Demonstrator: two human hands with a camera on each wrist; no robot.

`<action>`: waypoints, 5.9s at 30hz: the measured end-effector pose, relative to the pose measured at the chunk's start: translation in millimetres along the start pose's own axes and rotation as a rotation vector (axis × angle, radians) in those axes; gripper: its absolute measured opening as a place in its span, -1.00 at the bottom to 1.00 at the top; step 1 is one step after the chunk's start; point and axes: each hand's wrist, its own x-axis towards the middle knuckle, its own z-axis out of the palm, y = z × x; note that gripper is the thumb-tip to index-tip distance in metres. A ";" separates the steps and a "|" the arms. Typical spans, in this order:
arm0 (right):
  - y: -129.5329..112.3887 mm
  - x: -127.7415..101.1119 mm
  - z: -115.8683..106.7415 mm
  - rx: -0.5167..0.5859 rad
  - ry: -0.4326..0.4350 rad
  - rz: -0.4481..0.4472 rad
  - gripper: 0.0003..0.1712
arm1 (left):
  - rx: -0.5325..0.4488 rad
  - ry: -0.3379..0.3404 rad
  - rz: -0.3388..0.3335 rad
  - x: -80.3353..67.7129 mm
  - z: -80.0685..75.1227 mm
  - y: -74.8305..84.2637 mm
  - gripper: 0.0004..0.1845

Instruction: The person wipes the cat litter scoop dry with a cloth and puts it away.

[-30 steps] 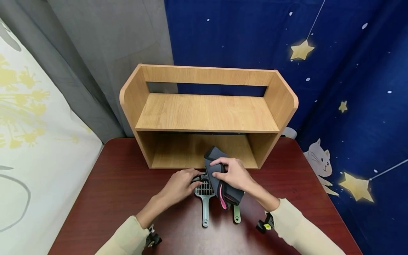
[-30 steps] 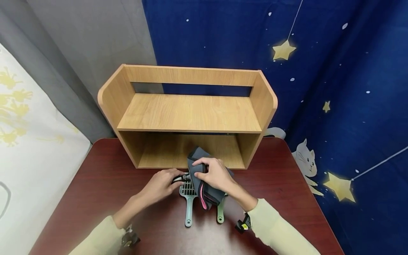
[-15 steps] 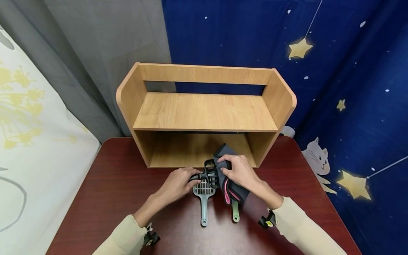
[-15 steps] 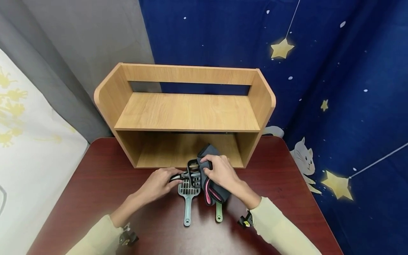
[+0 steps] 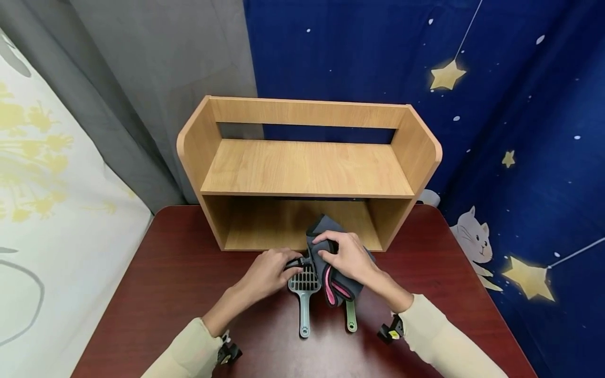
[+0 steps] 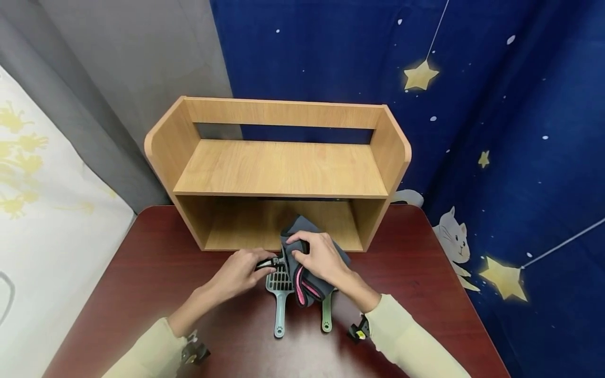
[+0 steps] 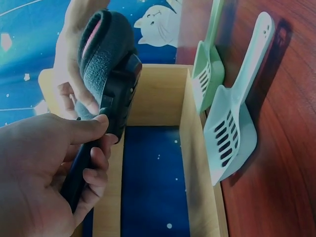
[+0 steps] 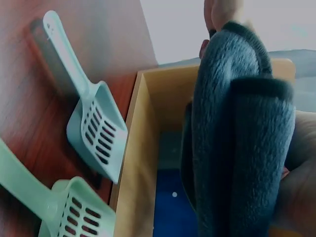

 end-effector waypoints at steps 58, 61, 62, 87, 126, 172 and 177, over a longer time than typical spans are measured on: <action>58.4 24.1 -60.1 0.459 -0.331 -0.126 -0.76 | -0.057 -0.160 0.245 4.9 -5.1 -6.2 -0.71; 67.4 14.9 -68.8 0.471 -0.300 -0.089 -0.75 | -0.054 -0.140 0.228 0.0 -7.6 -11.0 -0.70; 70.1 12.1 -71.6 0.471 -0.291 -0.081 -0.75 | -0.052 -0.134 0.222 -2.2 -9.1 -12.9 -0.70; 34.6 43.8 -46.3 0.419 -0.386 -0.148 -0.72 | -0.047 -0.126 0.222 -8.0 -13.8 -8.5 -0.69; 65.3 -31.4 -7.1 1.474 -0.159 0.217 -0.63 | -0.344 0.079 0.245 -18.1 -2.4 -19.0 -0.55; 53.0 -21.5 -2.3 1.494 -0.175 0.201 -0.59 | -0.437 0.084 0.287 -15.4 -1.8 -23.2 -0.56; 60.5 -28.8 -18.8 1.580 -0.181 0.120 -0.50 | -0.373 0.073 0.248 -22.0 -7.8 -31.5 -0.54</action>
